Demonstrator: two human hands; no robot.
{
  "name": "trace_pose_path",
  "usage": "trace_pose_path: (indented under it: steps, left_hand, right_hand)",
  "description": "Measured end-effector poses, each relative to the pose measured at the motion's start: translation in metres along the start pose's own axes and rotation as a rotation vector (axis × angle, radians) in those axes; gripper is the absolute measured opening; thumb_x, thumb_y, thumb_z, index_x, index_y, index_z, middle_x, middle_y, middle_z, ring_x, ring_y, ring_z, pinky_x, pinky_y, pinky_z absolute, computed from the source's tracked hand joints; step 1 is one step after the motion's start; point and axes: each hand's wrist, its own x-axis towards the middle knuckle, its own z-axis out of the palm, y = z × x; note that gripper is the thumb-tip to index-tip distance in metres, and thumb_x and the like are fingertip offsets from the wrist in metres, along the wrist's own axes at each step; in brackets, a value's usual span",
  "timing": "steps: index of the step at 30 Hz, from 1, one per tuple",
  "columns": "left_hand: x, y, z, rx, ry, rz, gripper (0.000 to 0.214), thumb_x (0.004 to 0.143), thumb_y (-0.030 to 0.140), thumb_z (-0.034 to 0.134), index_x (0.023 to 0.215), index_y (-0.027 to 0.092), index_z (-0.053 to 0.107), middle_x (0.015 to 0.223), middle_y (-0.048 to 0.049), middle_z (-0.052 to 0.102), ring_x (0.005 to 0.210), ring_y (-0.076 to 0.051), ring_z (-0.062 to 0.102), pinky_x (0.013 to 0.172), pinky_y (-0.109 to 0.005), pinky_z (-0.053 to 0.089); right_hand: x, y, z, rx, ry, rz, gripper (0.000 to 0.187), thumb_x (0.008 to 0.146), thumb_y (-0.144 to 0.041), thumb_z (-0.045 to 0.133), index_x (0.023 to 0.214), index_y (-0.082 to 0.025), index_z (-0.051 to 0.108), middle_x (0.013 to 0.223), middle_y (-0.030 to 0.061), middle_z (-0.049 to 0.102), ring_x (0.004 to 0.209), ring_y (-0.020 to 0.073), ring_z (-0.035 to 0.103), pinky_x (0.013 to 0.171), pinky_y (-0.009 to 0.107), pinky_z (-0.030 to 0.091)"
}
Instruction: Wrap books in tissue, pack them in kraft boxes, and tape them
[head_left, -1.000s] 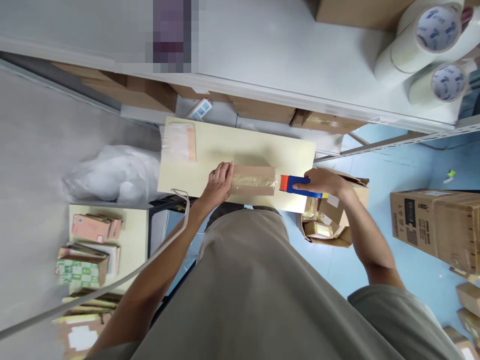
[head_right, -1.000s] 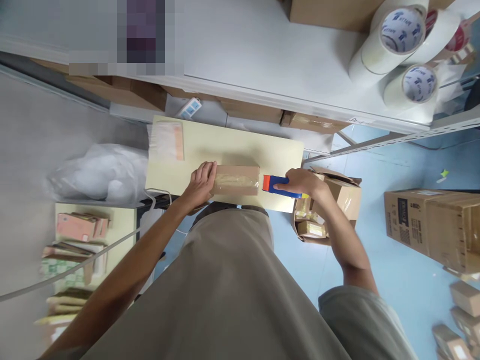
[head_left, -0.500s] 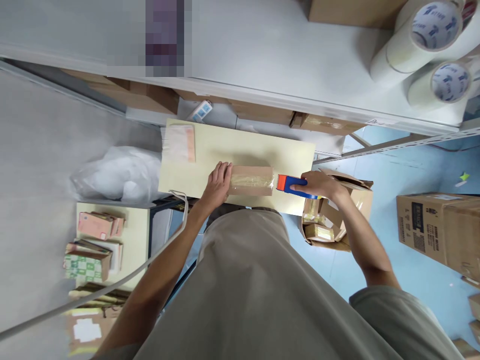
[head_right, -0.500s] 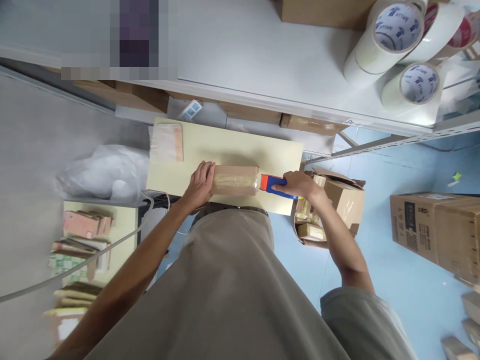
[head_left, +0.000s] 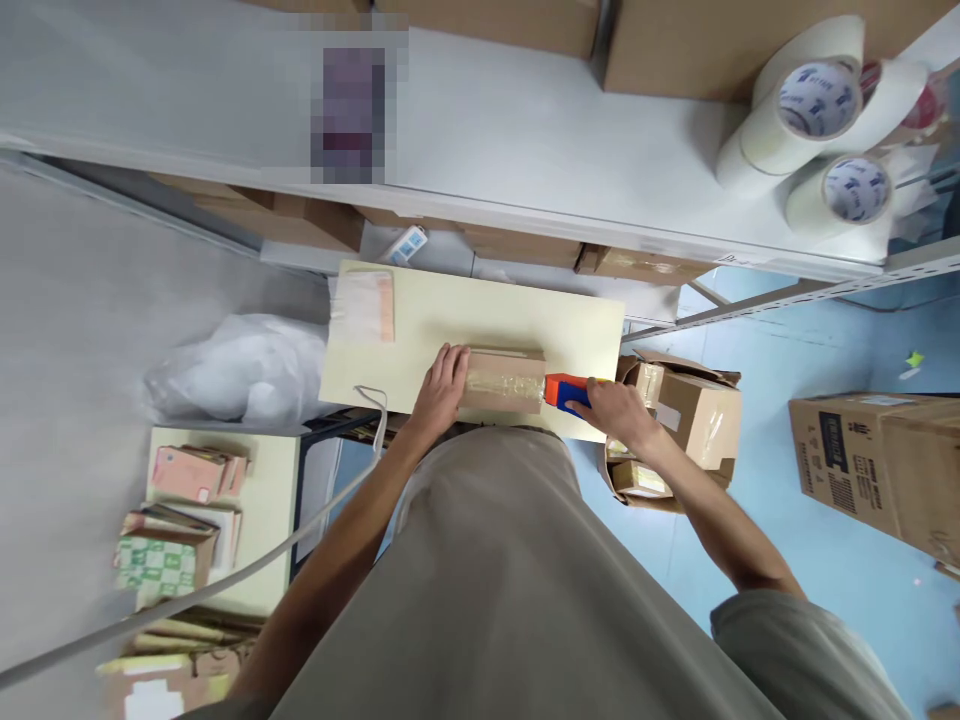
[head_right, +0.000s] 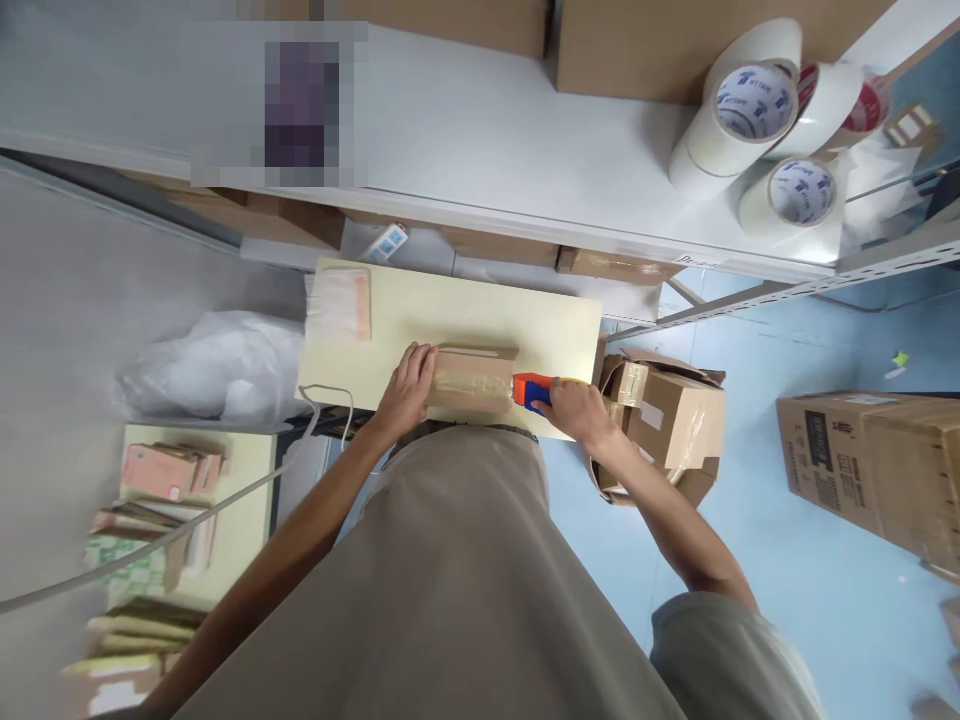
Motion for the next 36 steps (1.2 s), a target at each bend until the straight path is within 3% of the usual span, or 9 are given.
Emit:
trace_pose_path:
  steps: [7,11,19,24,28,31,34,36]
  left_hand:
    - [0.003,-0.023,0.005,-0.055,-0.003,0.059,0.114,0.07,0.006,0.064,0.174,0.008,0.019,0.177,-0.0287,0.034,0.173,-0.042,0.018,0.135,-0.058,0.034]
    - [0.003,-0.04,0.016,-0.047,-0.064,0.069,0.117,0.065,0.003,0.067,0.173,0.008,0.02,0.174,-0.0297,0.037,0.171,-0.043,0.024,0.132,-0.055,0.039]
    - [0.001,-0.051,0.025,-0.027,-0.032,0.096,0.115,0.07,0.008,0.071,0.173,0.007,0.019,0.176,-0.0331,0.033,0.171,-0.045,0.022,0.131,-0.058,0.039]
    - [0.005,-0.053,0.026,-0.044,-0.019,0.095,0.122,0.068,0.009,0.076,0.175,0.007,0.017,0.177,-0.034,0.032,0.171,-0.047,0.022,0.131,-0.061,0.037]
    - [0.003,-0.06,0.027,-0.056,-0.019,0.12,0.128,0.069,0.01,0.078,0.177,0.008,0.011,0.179,-0.0342,0.027,0.171,-0.047,0.021,0.134,-0.063,0.031]
    - [0.004,-0.062,0.025,-0.076,-0.059,0.111,0.132,0.072,0.02,0.084,0.178,0.009,0.006,0.181,-0.0362,0.02,0.171,-0.049,0.016,0.135,-0.069,0.023]
    - [0.016,-0.051,0.005,-0.138,-0.025,0.095,0.134,0.077,0.037,0.09,0.177,0.008,0.007,0.181,-0.0381,0.014,0.171,-0.054,0.011,0.133,-0.074,0.022]
    - [0.031,-0.035,-0.022,-0.196,0.107,0.148,0.122,0.086,0.042,0.084,0.177,0.01,0.01,0.182,-0.0352,0.014,0.171,-0.051,0.012,0.134,-0.072,0.025]
  right_hand:
    - [-0.008,-0.016,0.036,0.109,0.064,0.087,0.059,0.114,-0.065,0.046,0.134,-0.013,0.064,0.118,0.0236,0.081,0.114,0.0367,0.08,0.087,0.037,0.055]
    - [-0.005,-0.037,0.052,0.169,0.007,0.141,0.054,0.115,-0.062,0.047,0.132,-0.014,0.065,0.122,0.0223,0.081,0.118,0.0354,0.079,0.087,0.035,0.054]
    - [-0.006,-0.09,0.063,0.155,0.099,0.248,0.051,0.117,-0.051,0.046,0.135,-0.007,0.063,0.122,0.0287,0.079,0.114,0.0349,0.08,0.086,0.036,0.055]
    - [-0.006,-0.1,0.064,0.2,0.103,0.349,0.053,0.117,-0.053,0.044,0.136,-0.007,0.063,0.121,0.0279,0.08,0.115,0.0337,0.08,0.084,0.033,0.054]
    - [-0.002,-0.096,0.058,0.257,0.078,0.422,0.051,0.117,-0.054,0.044,0.131,-0.01,0.068,0.124,0.0273,0.079,0.116,0.0329,0.08,0.081,0.031,0.053]
    - [-0.001,-0.094,0.045,0.266,0.131,0.466,0.051,0.118,-0.051,0.043,0.133,-0.01,0.067,0.126,0.0269,0.079,0.119,0.0331,0.079,0.081,0.032,0.053]
    - [-0.005,-0.09,0.014,0.312,0.237,0.465,0.055,0.117,-0.056,0.041,0.133,-0.009,0.066,0.122,0.0266,0.081,0.117,0.0346,0.08,0.081,0.033,0.052]
    - [-0.01,-0.089,-0.02,0.35,0.341,0.435,0.055,0.116,-0.058,0.041,0.133,-0.01,0.064,0.119,0.025,0.082,0.114,0.0348,0.08,0.081,0.033,0.052]
